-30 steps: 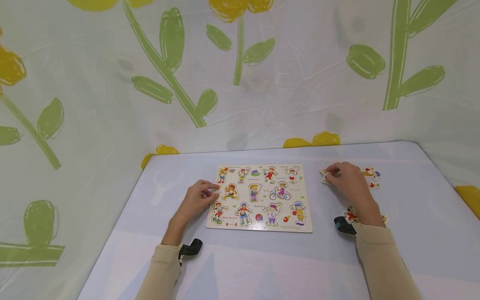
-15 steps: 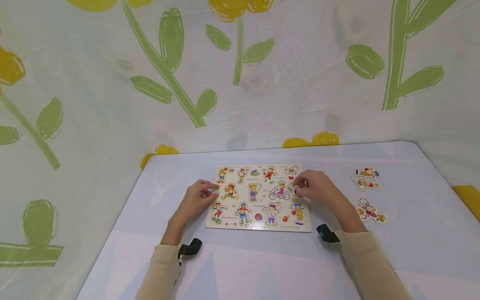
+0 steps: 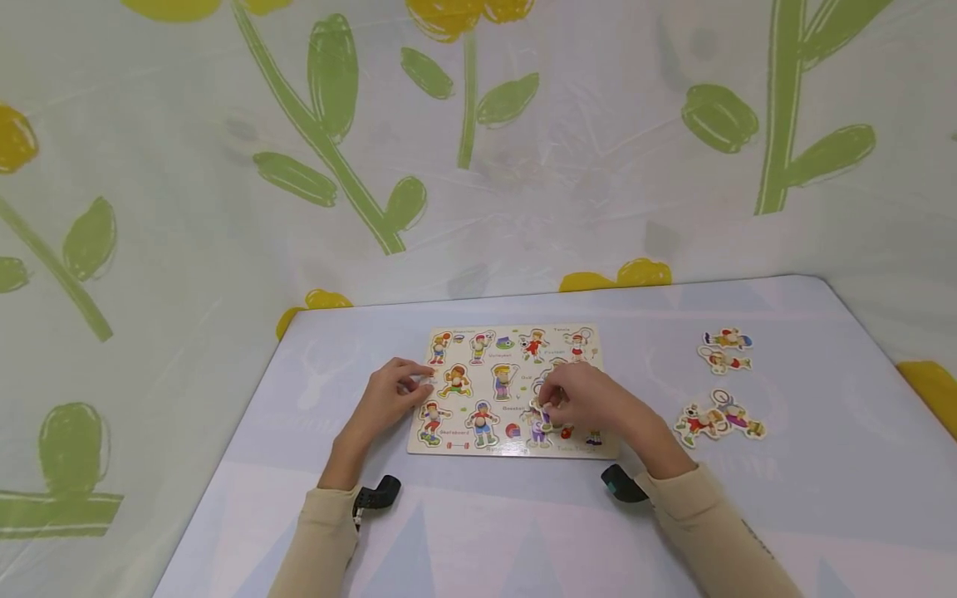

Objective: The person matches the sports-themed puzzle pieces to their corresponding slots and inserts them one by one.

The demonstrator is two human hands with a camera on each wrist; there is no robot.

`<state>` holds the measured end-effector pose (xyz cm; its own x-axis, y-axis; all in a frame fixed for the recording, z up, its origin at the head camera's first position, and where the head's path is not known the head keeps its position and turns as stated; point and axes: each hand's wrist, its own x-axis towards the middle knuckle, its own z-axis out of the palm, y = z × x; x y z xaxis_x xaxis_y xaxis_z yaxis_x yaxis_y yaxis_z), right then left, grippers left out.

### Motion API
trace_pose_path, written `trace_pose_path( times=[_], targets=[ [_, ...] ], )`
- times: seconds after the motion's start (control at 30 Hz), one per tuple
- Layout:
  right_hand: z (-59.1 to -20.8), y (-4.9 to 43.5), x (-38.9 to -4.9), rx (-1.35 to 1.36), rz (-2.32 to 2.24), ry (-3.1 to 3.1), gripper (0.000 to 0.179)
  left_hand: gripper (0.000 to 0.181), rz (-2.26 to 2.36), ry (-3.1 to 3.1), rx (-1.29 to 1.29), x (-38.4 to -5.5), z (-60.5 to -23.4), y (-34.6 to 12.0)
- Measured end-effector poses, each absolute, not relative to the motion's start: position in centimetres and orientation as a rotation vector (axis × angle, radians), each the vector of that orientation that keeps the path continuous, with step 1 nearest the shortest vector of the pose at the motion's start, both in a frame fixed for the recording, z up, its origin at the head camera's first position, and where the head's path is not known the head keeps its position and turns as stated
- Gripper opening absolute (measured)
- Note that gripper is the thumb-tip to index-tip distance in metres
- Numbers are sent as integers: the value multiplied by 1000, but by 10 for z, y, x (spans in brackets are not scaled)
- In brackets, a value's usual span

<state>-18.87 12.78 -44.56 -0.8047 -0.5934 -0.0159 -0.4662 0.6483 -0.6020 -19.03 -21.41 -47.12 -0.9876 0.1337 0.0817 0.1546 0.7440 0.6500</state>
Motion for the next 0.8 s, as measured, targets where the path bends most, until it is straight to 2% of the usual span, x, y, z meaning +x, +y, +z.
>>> trace_pose_path(
  times=[0.8],
  targets=[
    [-447, 114, -178, -939, -807, 2586, 7, 27, -1064, -2909, -224, -192, -474, -214]
  ],
)
